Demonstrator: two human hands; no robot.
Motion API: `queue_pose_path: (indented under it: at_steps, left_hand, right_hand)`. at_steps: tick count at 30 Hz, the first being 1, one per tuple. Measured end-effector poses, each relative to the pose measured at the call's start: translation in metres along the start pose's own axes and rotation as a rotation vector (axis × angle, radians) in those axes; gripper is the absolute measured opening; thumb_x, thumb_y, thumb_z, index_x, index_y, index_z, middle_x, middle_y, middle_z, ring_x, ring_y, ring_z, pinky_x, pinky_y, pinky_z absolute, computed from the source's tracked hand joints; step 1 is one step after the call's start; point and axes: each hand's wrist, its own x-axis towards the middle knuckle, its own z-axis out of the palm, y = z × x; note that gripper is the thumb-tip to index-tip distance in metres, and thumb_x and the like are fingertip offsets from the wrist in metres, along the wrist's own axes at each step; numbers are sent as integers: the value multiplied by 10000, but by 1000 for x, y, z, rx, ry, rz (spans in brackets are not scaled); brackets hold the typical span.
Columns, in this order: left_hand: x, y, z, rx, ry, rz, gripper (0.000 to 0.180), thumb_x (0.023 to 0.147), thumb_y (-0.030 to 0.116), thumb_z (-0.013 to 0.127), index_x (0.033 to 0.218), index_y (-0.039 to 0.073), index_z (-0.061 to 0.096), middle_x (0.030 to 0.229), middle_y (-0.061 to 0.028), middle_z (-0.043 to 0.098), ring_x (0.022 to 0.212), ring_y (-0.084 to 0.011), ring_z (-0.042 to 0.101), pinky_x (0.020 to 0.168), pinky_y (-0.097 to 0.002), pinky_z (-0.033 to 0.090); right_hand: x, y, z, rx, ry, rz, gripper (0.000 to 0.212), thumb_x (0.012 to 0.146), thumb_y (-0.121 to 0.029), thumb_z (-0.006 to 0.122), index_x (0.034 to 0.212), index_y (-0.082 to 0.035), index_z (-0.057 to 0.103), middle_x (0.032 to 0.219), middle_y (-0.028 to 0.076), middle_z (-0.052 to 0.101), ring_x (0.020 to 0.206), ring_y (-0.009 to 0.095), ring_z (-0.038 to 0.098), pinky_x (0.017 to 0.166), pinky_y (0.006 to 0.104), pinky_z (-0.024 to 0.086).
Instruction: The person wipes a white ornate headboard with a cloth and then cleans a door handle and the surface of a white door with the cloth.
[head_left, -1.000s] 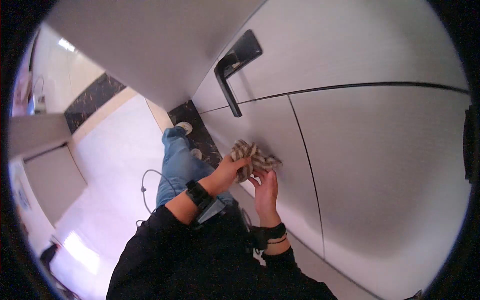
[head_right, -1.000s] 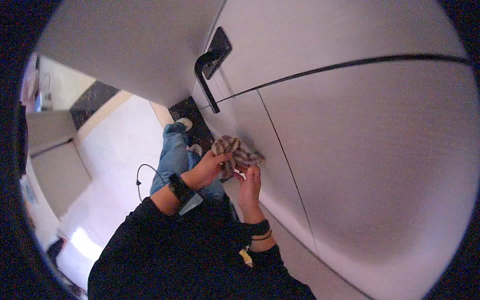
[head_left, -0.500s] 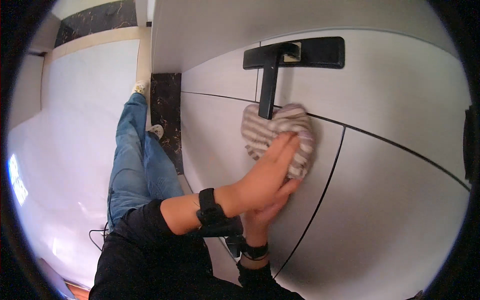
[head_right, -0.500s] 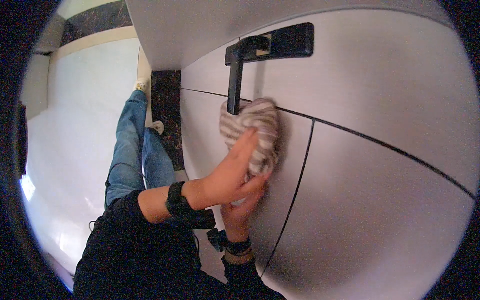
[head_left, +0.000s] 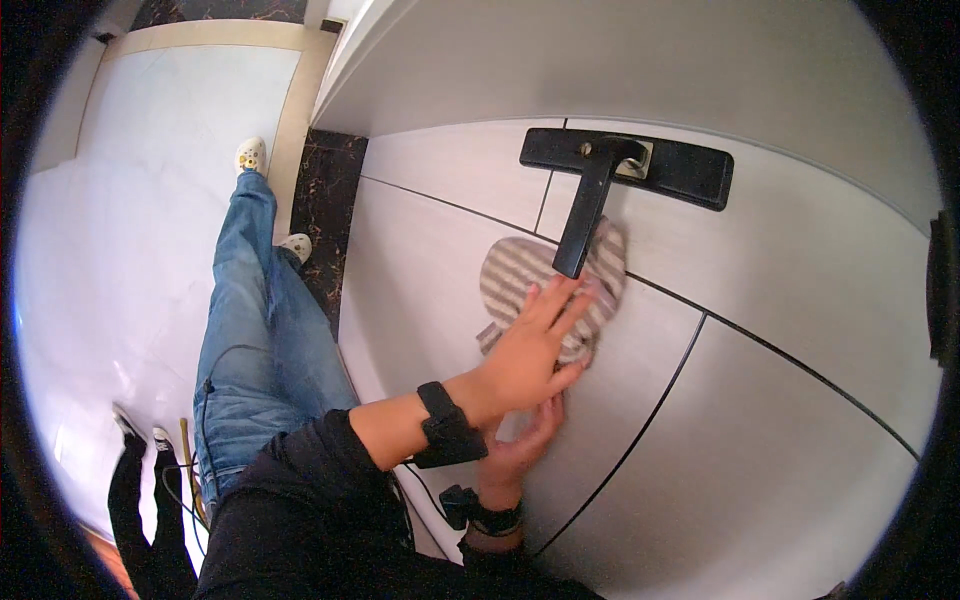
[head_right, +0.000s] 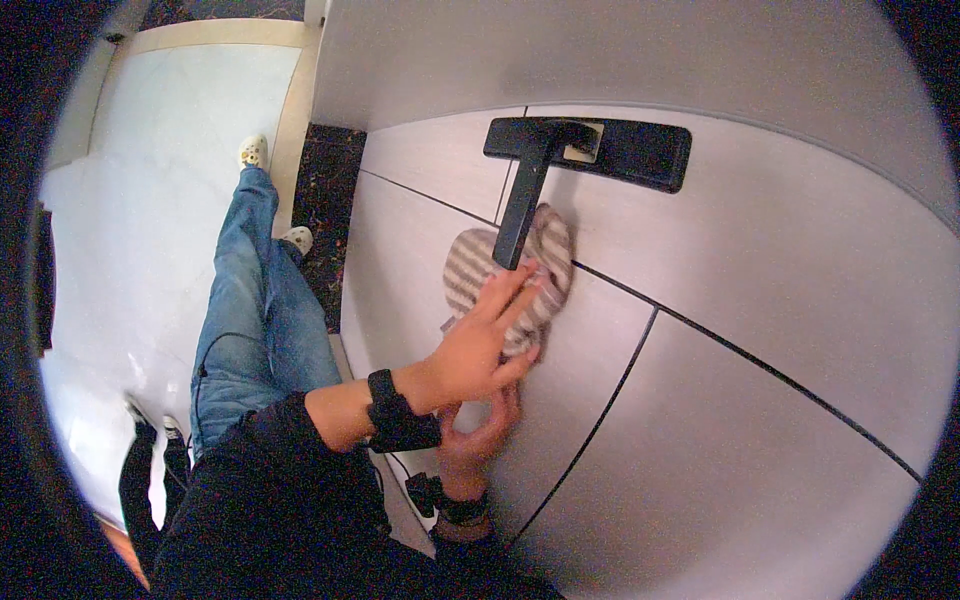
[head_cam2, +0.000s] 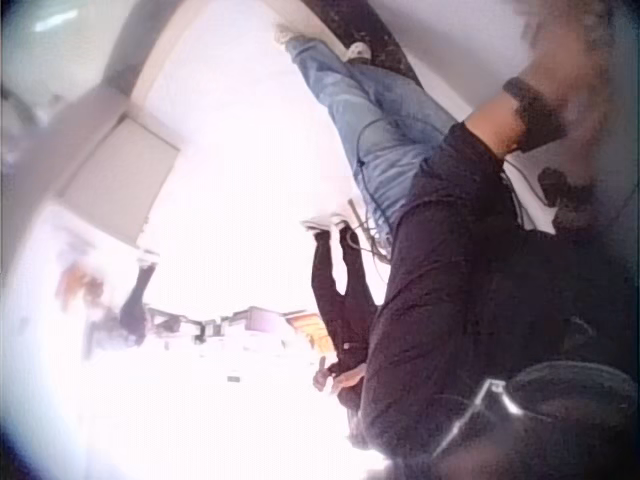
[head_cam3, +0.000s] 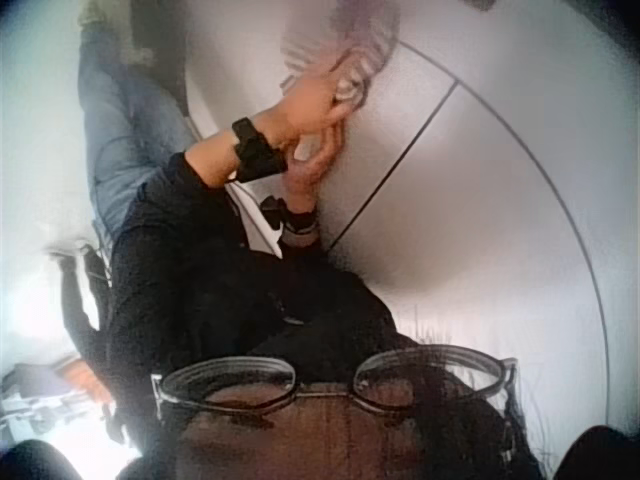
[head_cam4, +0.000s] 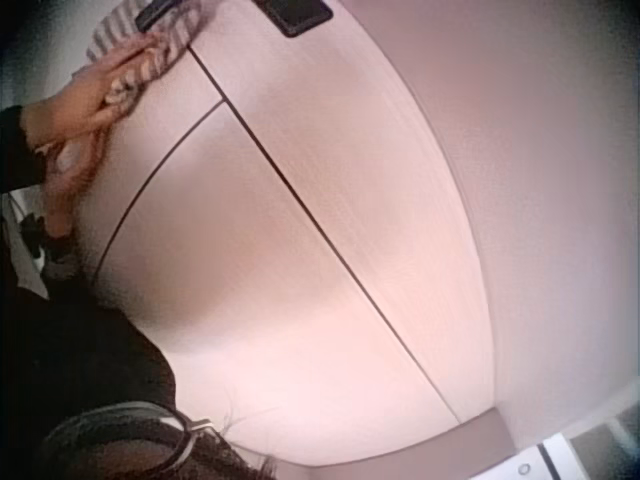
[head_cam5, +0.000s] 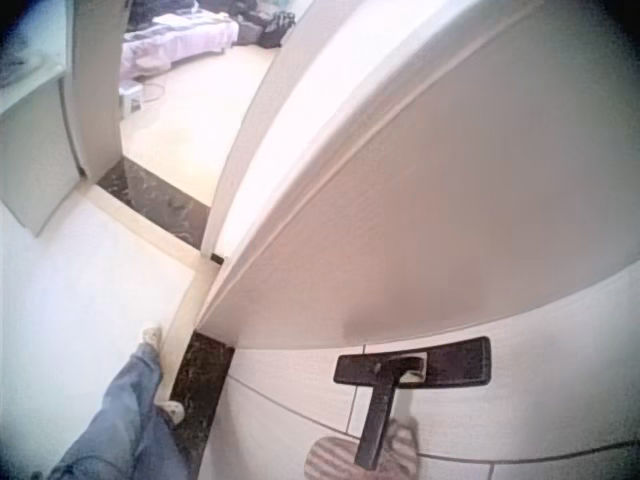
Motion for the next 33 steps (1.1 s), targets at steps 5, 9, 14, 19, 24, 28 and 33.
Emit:
queue_pose_path:
  at_steps: [5, 9, 14, 19, 24, 28, 33]
  left_hand:
    - [19, -11, 14, 60, 29, -32, 645, 715, 244, 511, 1214, -19, 200, 1246, -184, 230, 1156, -344, 215, 953, -484, 108]
    - [48, 19, 17, 31, -117, 186, 664, 704, 281, 530, 1219, 5, 215, 1201, -183, 292, 1129, -338, 266, 955, -487, 107]
    - [34, -20, 17, 98, -15, 311, 680, 655, 315, 557, 1213, 57, 266, 1166, -163, 341, 1110, -309, 305, 961, -451, 135]
    - [33, -34, 6, 93, -101, 65, 662, 647, 293, 541, 1203, 53, 275, 1187, -153, 331, 1093, -288, 327, 956, -405, 185]
    - [14, -66, 2, 168, 72, 86, 658, 659, 271, 541, 1197, 14, 262, 1181, -197, 316, 1059, -338, 339, 942, -425, 178]
    - [8, -76, -3, 55, -48, -88, 559, 698, 216, 518, 1177, 39, 293, 1221, -240, 224, 1125, -407, 207, 955, -422, 158]
    - [26, -53, -6, 44, -45, 42, 622, 703, 208, 499, 1196, -44, 216, 1215, -223, 253, 1126, -388, 229, 952, -482, 79]
  right_hand:
    - [8, 34, 10, -1, -5, -84, 488, 767, -263, 512, 1128, -26, 284, 1159, 155, 320, 1054, 266, 345, 846, 369, 329]
    - [13, 56, 5, 1657, 162, 771, 415, 825, -341, 366, 1112, -44, 326, 1085, 106, 397, 1009, 210, 391, 822, 344, 351]
    - [10, 26, 35, 918, 195, 595, 404, 799, -316, 351, 1114, -61, 350, 1048, 54, 418, 951, 160, 415, 775, 284, 369]
    - [5, 39, 34, 686, 8, 548, 411, 803, -123, 391, 1173, -28, 240, 1159, 80, 351, 1049, 196, 356, 844, 324, 328]
    - [9, 27, 44, 358, -123, 238, 508, 725, 100, 329, 1189, 11, 143, 1202, 184, 266, 1108, 272, 303, 925, 351, 216]
    - [24, 21, 46, 358, -190, 229, 506, 737, 77, 347, 1191, 21, 132, 1197, 175, 278, 1105, 267, 307, 923, 342, 214]
    - [38, 15, 51, 401, -1, 253, 514, 756, 14, 400, 1201, 10, 142, 1174, 153, 307, 1074, 224, 334, 905, 317, 240]
